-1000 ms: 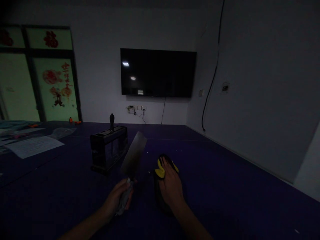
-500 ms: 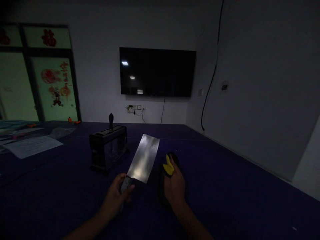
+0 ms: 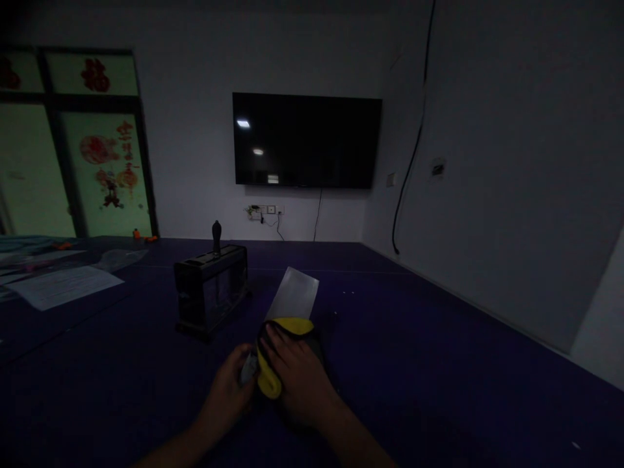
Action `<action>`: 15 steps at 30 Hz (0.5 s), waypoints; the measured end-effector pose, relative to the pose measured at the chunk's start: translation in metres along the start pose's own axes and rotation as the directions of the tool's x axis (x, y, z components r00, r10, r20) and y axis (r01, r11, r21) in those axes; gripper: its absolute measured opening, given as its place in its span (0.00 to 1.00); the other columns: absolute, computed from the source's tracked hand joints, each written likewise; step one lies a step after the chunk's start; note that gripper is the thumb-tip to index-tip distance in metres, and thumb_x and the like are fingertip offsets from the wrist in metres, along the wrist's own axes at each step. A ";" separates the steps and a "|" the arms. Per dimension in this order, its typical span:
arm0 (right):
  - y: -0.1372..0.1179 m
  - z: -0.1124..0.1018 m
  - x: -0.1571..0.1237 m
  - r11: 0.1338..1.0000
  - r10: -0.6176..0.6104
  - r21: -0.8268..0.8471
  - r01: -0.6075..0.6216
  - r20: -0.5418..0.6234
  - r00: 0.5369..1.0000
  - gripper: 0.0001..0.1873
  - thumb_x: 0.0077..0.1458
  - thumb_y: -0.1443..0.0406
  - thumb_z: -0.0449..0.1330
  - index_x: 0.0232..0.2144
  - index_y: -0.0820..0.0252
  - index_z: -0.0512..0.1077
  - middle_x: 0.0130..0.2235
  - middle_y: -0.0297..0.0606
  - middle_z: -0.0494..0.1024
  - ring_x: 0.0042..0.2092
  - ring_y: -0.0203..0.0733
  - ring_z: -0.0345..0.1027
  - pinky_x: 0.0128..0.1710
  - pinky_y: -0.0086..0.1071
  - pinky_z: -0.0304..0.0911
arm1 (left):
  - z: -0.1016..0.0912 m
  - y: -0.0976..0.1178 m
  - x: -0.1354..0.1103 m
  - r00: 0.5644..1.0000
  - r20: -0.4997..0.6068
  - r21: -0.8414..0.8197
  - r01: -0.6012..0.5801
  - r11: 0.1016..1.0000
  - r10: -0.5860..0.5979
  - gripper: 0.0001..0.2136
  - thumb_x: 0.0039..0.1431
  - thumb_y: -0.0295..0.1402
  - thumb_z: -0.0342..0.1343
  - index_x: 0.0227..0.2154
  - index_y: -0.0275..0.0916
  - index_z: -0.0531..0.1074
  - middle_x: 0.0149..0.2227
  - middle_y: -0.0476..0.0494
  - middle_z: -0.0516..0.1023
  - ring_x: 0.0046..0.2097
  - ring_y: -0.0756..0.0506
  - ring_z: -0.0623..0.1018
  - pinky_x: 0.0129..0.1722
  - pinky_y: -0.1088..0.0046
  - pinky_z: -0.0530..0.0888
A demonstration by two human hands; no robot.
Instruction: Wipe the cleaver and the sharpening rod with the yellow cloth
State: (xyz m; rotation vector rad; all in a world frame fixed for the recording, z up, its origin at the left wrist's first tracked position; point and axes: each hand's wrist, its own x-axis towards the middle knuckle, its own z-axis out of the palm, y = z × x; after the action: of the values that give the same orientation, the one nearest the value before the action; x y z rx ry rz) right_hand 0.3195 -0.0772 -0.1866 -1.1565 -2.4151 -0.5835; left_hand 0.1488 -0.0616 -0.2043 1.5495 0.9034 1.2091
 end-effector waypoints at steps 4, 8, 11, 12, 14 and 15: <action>-0.005 -0.007 0.004 0.998 0.033 0.043 -0.038 0.126 0.992 0.45 0.38 0.76 0.48 0.63 0.63 0.49 0.66 0.41 0.41 0.66 0.46 0.38 0.58 0.44 0.52 | 0.001 -0.003 0.001 1.000 0.001 0.044 -0.007 0.999 0.007 0.14 0.49 0.37 0.54 0.38 0.36 0.69 0.28 0.48 0.75 0.22 0.52 0.71 0.18 0.80 0.67; -0.007 -0.010 0.003 0.996 0.032 0.080 -0.046 0.169 0.985 0.47 0.37 0.76 0.48 0.63 0.60 0.48 0.67 0.39 0.38 0.66 0.46 0.38 0.58 0.44 0.51 | 0.000 -0.009 0.002 1.000 -0.002 0.079 -0.007 0.997 0.007 0.13 0.49 0.34 0.52 0.39 0.36 0.69 0.28 0.49 0.75 0.20 0.52 0.70 0.16 0.79 0.66; -0.009 -0.010 0.003 0.995 0.023 0.095 -0.040 0.181 0.983 0.45 0.40 0.76 0.48 0.64 0.59 0.47 0.67 0.40 0.38 0.65 0.46 0.41 0.57 0.43 0.52 | -0.001 -0.009 0.001 0.999 0.004 0.114 -0.053 0.992 0.053 0.13 0.49 0.32 0.52 0.39 0.35 0.70 0.30 0.46 0.76 0.24 0.49 0.73 0.20 0.78 0.69; -0.010 -0.010 0.003 0.994 0.021 0.097 -0.040 0.187 0.982 0.45 0.41 0.76 0.48 0.64 0.59 0.46 0.67 0.40 0.38 0.65 0.45 0.42 0.57 0.43 0.52 | -0.001 -0.008 0.001 0.997 0.007 0.118 -0.078 0.990 0.077 0.13 0.48 0.32 0.53 0.38 0.35 0.70 0.30 0.45 0.76 0.27 0.48 0.75 0.23 0.77 0.71; -0.011 -0.011 0.004 0.994 0.017 0.101 -0.039 0.204 0.979 0.45 0.41 0.75 0.48 0.64 0.59 0.46 0.67 0.41 0.38 0.64 0.46 0.43 0.57 0.43 0.52 | -0.001 -0.005 0.000 0.993 0.004 0.122 -0.117 0.986 0.118 0.12 0.48 0.32 0.54 0.36 0.35 0.71 0.31 0.44 0.77 0.32 0.46 0.76 0.29 0.75 0.73; -0.011 -0.012 0.004 0.994 0.017 0.103 -0.040 0.214 0.977 0.45 0.41 0.75 0.48 0.64 0.59 0.46 0.67 0.42 0.38 0.64 0.46 0.44 0.56 0.43 0.53 | -0.001 -0.003 0.000 0.992 0.001 0.125 -0.123 0.984 0.124 0.11 0.48 0.32 0.54 0.36 0.35 0.71 0.31 0.44 0.77 0.33 0.46 0.76 0.31 0.74 0.73</action>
State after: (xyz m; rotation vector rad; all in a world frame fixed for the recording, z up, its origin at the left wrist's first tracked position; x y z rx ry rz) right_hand 0.3106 -0.0871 -0.1763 -1.2623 -2.5674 -0.3317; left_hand 0.1476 -0.0603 -0.2075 1.7240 0.9129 1.2664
